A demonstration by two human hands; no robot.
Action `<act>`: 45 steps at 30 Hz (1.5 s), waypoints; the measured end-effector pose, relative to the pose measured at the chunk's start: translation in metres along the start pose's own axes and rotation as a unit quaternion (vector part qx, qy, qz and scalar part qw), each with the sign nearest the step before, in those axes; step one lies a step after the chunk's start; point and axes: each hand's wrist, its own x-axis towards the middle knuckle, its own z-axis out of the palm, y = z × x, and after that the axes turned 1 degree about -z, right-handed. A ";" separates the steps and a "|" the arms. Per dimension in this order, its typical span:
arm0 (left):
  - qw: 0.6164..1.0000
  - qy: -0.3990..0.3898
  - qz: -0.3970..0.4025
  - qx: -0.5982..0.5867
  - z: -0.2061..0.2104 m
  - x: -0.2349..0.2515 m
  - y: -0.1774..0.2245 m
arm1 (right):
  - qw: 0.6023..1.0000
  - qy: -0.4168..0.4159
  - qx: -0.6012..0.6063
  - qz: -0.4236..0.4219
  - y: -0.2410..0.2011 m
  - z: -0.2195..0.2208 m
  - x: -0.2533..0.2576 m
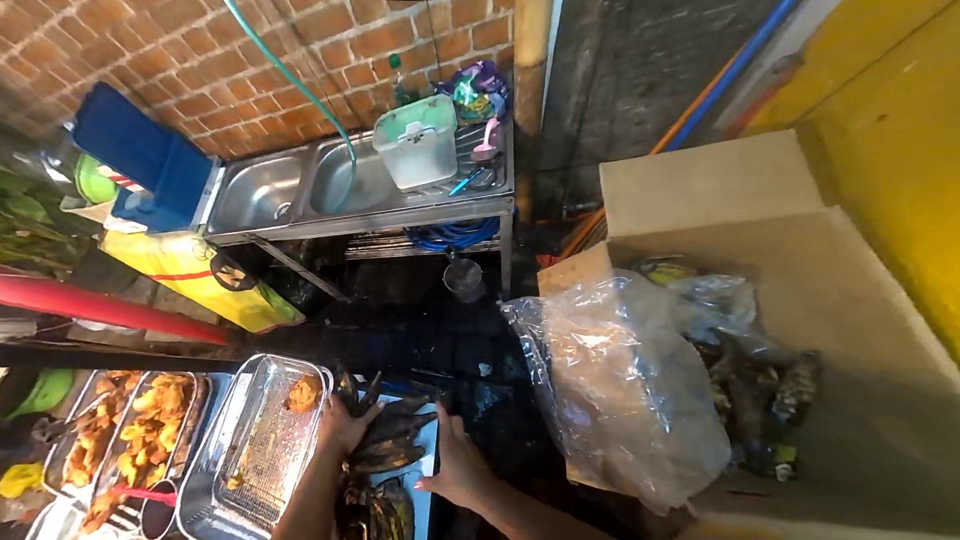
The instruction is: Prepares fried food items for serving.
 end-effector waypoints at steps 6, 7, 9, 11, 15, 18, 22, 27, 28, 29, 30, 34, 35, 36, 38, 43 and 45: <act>0.981 -0.035 0.179 0.062 -0.005 0.016 -0.008 | 0.988 0.086 0.130 0.007 0.007 0.009 0.039; 0.976 -0.050 0.201 0.073 -0.006 0.019 -0.007 | 0.980 0.104 0.172 -0.001 0.013 0.013 0.038; 0.968 -0.091 0.219 0.085 -0.008 0.020 0.001 | 0.961 0.123 0.248 0.006 0.018 0.022 0.032; 0.964 -0.136 0.208 0.096 -0.013 0.017 0.013 | 0.942 0.113 0.314 0.038 0.014 0.025 0.024; 0.947 -0.194 0.243 0.080 -0.005 0.019 0.027 | 0.894 0.090 0.436 0.057 0.010 0.025 0.015; 0.937 -0.226 0.256 0.068 0.000 0.002 0.052 | 0.867 0.043 0.491 0.073 0.009 0.013 0.005; 0.930 -0.236 0.273 0.062 0.009 -0.029 0.083 | 0.823 -0.013 0.552 0.132 0.016 0.002 -0.003; 0.921 -0.269 0.261 0.106 0.021 -0.066 0.118 | 0.763 -0.013 0.625 0.164 0.023 -0.024 -0.028; 0.920 -0.283 0.247 0.111 0.022 -0.073 0.128 | 0.748 -0.015 0.644 0.161 0.026 -0.036 -0.036; 0.917 -0.299 0.237 0.112 0.022 -0.083 0.138 | 0.736 -0.019 0.660 0.152 0.030 -0.047 -0.045; 0.914 -0.314 0.234 0.110 0.019 -0.095 0.151 | 0.731 -0.026 0.669 0.134 0.037 -0.059 -0.057; 0.890 -0.351 0.284 0.065 0.007 -0.161 0.239 | 0.765 0.008 0.643 0.050 0.078 -0.134 -0.118; 0.880 -0.363 0.306 0.025 0.008 -0.177 0.263 | 0.763 0.037 0.644 0.045 0.088 -0.158 -0.137; 0.866 -0.380 0.324 -0.015 0.010 -0.191 0.287 | 0.763 0.074 0.640 0.053 0.098 -0.183 -0.156; 0.837 -0.410 0.357 -0.066 0.017 -0.210 0.326 | 0.781 0.167 0.591 0.114 0.112 -0.238 -0.186; 0.823 -0.348 0.438 -0.100 -0.019 -0.195 0.343 | 0.810 0.331 0.414 0.250 0.173 -0.343 -0.219; 0.849 -0.280 0.425 -0.140 -0.035 -0.158 0.312 | 0.846 0.408 0.216 0.266 0.188 -0.358 -0.215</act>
